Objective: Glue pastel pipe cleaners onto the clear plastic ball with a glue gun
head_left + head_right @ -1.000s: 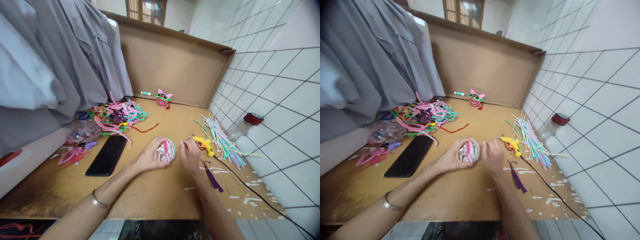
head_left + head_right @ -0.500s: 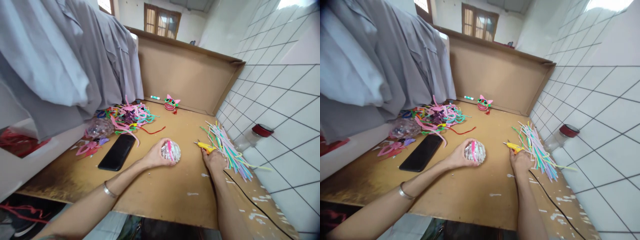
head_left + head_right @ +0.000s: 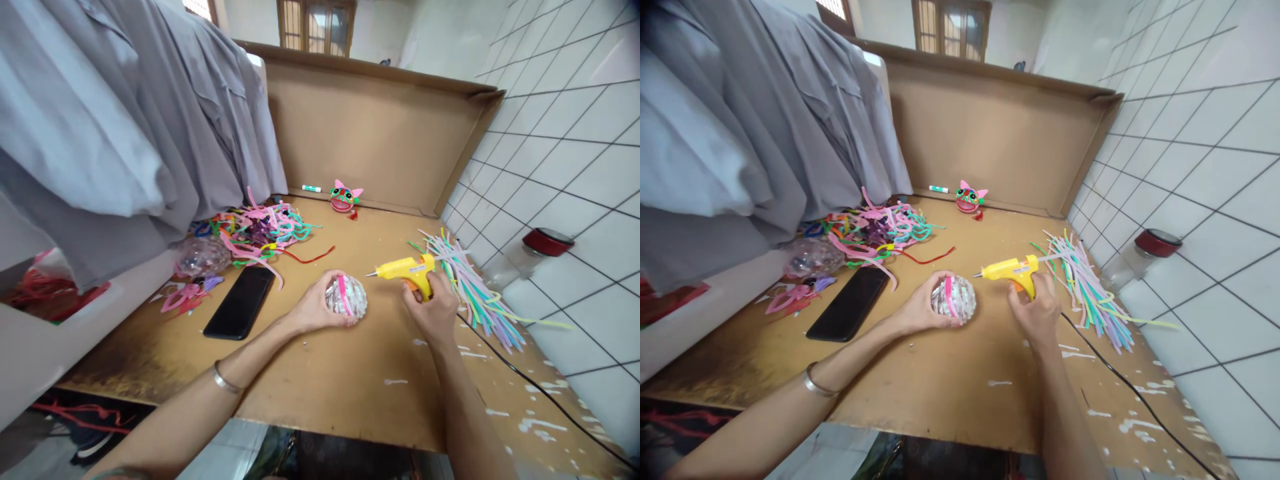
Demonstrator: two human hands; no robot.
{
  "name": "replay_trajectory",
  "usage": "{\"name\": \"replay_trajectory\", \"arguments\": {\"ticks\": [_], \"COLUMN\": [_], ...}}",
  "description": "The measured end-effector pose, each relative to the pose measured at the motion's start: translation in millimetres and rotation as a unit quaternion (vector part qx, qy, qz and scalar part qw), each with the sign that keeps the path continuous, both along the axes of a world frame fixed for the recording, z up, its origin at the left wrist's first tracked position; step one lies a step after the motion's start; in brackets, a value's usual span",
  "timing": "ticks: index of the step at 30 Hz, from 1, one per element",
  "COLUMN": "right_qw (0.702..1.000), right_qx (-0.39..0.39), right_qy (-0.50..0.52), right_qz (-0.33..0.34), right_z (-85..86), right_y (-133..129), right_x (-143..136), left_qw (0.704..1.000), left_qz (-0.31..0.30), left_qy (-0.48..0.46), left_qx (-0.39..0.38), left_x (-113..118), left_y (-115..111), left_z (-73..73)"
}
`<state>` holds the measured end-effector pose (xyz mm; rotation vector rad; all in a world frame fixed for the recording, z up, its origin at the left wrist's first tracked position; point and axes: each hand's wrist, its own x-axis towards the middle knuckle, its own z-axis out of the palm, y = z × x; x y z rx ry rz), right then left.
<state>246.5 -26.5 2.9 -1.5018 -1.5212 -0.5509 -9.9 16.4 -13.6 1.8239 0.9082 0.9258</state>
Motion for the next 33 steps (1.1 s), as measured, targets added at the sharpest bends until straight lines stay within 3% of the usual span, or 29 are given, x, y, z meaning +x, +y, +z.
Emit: {"name": "replay_trajectory", "arguments": {"ticks": [4,12,33], "right_qw": [0.999,0.996,0.992], "right_qx": [0.019,0.016,0.028], "right_qy": [-0.024,-0.047,-0.06], "right_qz": [0.038,0.071,0.11], "right_z": [6.7,2.4,3.4], "right_y": [-7,-7,-8], "right_x": [-14,-18,-22], "left_qw": [1.0,1.0,0.999], "left_qz": [-0.005,-0.017,-0.026], "left_qy": [-0.004,-0.021,-0.026], "left_qx": [0.001,0.01,0.04], "left_x": [0,0,1], "left_y": [1,2,2], "left_z": [-2.1,-6.7,-7.3]}}
